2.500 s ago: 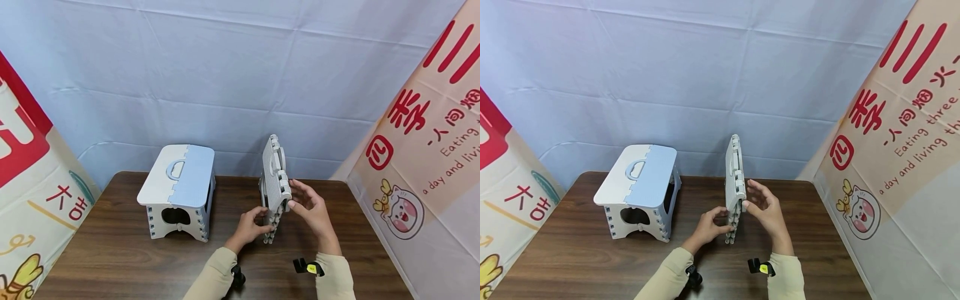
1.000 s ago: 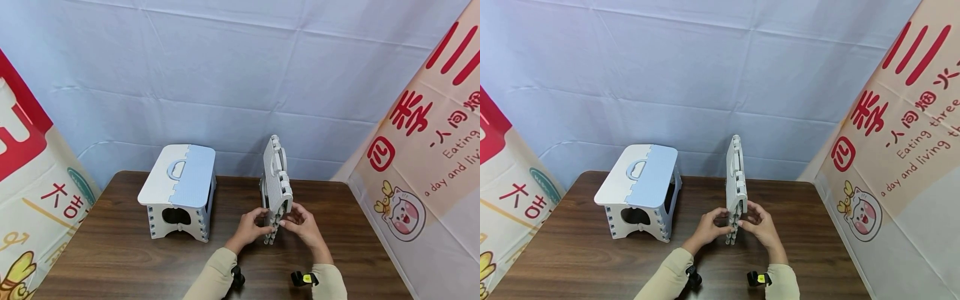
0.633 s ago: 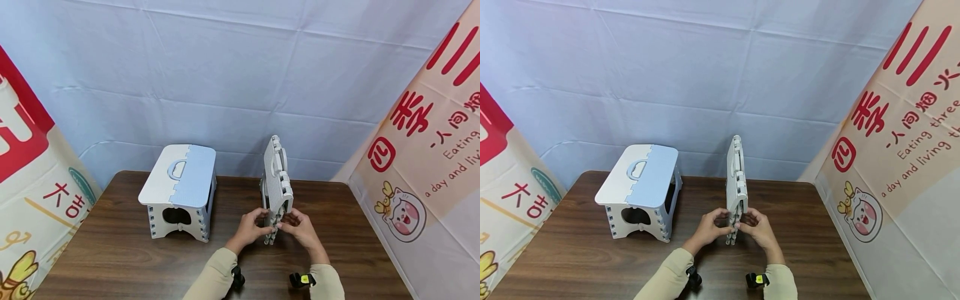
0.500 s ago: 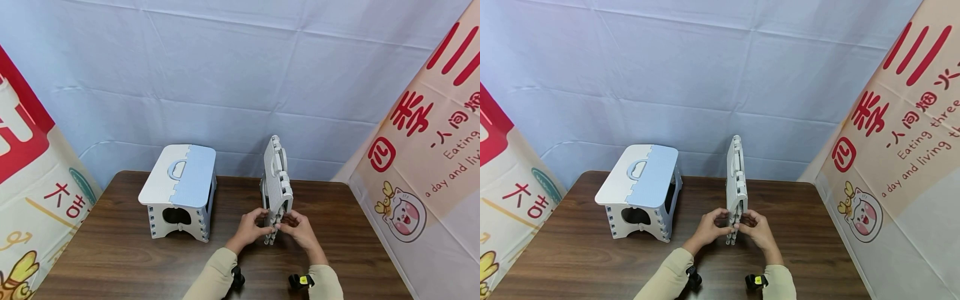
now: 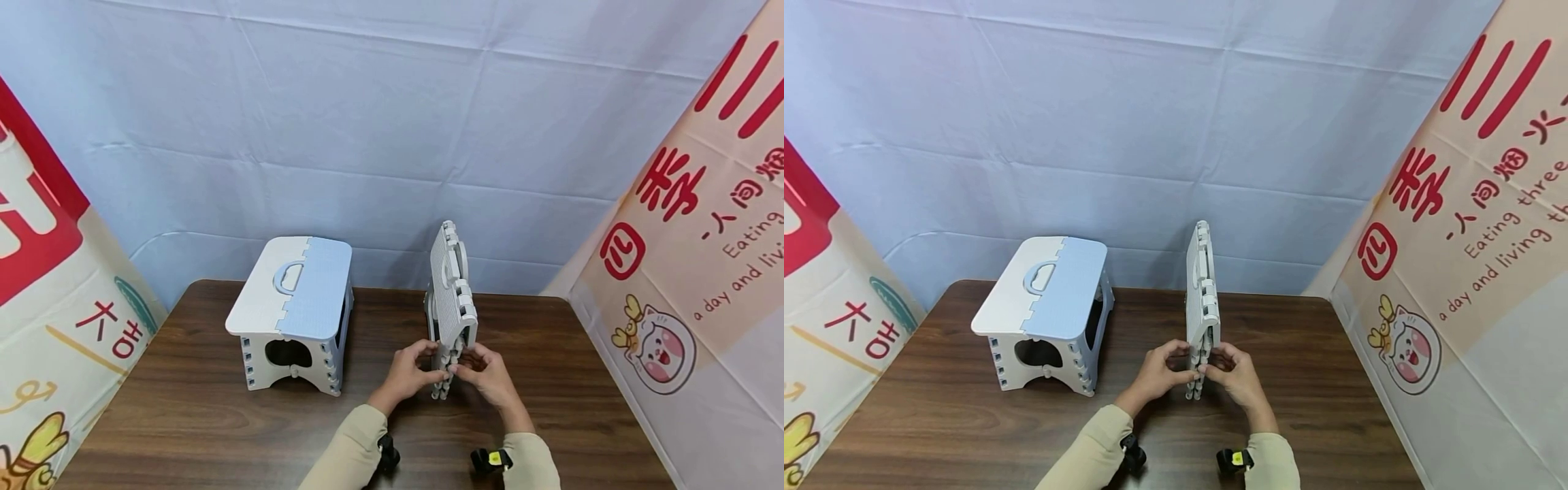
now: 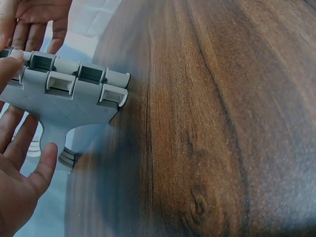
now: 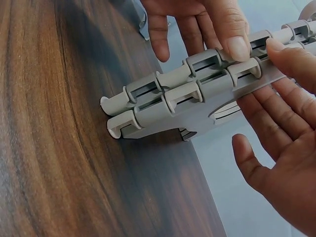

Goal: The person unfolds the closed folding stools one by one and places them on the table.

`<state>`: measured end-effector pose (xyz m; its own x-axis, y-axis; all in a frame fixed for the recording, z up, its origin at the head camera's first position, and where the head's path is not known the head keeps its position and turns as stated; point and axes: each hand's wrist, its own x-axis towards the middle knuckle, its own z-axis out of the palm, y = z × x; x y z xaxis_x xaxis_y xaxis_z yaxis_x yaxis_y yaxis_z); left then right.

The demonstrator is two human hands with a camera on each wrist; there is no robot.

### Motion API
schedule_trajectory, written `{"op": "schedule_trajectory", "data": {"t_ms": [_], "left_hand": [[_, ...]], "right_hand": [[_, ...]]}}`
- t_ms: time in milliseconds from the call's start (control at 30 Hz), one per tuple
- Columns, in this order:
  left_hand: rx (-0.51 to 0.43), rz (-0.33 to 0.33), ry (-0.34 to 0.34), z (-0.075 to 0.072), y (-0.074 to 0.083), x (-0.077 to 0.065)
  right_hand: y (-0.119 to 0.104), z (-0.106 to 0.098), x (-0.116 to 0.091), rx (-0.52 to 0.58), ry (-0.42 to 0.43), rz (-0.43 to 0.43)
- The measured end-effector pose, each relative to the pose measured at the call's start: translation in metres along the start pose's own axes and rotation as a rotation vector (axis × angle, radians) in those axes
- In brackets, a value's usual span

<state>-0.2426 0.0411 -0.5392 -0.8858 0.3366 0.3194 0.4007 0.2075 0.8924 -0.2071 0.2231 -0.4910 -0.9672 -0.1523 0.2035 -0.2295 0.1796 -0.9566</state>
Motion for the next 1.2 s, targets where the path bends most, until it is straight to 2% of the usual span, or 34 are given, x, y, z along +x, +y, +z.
{"op": "schedule_trajectory", "data": {"t_ms": [133,300,700,867,1200], "left_hand": [[0.003,0.004,-0.005,-0.001,0.0,-0.001],[0.024,0.005,-0.014,-0.002,0.001,-0.002],[0.025,-0.004,-0.038,-0.001,0.004,0.0],[0.027,0.014,-0.046,-0.001,0.003,0.001],[-0.015,-0.004,-0.077,-0.004,0.005,0.0]], "right_hand": [[-0.014,0.004,-0.002,-0.011,0.006,0.0],[-0.021,0.004,-0.001,-0.022,0.02,0.01],[-0.019,-0.006,-0.004,-0.096,0.062,0.028],[-0.019,-0.012,-0.007,-0.104,0.077,0.021],[-0.015,-0.018,-0.01,-0.112,0.103,0.002]]}}
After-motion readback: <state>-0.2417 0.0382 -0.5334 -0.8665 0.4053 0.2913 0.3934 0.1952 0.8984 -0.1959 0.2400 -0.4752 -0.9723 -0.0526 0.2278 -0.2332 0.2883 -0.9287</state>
